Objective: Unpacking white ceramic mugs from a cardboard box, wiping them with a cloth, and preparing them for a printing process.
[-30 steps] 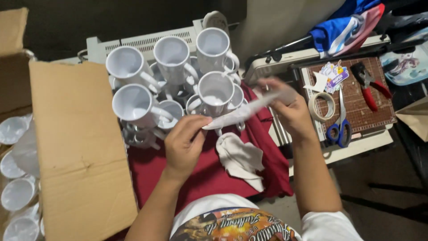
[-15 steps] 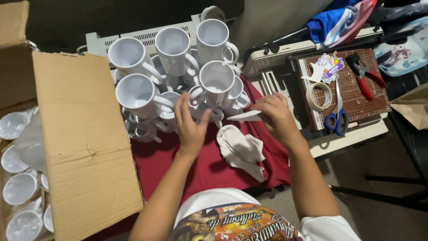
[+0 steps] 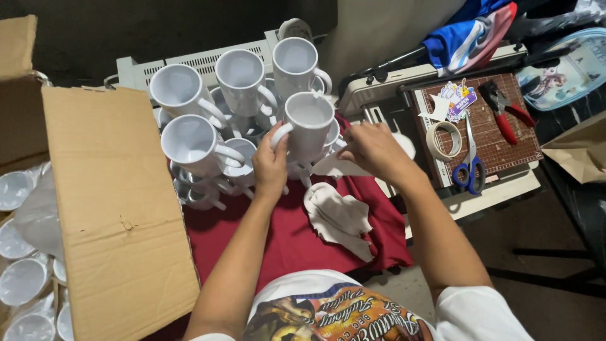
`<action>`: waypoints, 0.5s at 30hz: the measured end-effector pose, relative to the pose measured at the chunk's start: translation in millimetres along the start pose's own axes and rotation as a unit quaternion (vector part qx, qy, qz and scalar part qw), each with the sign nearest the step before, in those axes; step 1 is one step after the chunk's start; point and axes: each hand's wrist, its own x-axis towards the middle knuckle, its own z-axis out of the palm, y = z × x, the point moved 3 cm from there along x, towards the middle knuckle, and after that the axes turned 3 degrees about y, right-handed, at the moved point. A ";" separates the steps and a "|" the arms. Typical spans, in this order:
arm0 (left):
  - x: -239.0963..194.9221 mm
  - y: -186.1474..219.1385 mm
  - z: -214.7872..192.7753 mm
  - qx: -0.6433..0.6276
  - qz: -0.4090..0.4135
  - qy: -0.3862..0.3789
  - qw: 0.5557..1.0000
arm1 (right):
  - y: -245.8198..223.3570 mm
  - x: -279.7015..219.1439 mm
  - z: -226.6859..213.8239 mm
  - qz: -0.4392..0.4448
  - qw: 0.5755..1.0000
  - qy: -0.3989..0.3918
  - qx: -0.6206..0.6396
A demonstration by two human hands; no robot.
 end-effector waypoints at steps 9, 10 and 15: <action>-10.3 22.2 -9.6 -0.073 -0.184 -0.061 0.978 | -39.9 37.4 -41.9 -0.056 0.994 -0.017 -0.097; -12.5 20.3 -12.0 -0.073 -0.184 -0.059 0.978 | -43.2 39.0 -42.7 -0.059 0.993 -0.018 -0.096; -17.1 4.2 -17.7 -0.179 -0.173 -0.060 0.967 | -59.2 45.0 -45.5 -0.050 0.990 -0.026 -0.132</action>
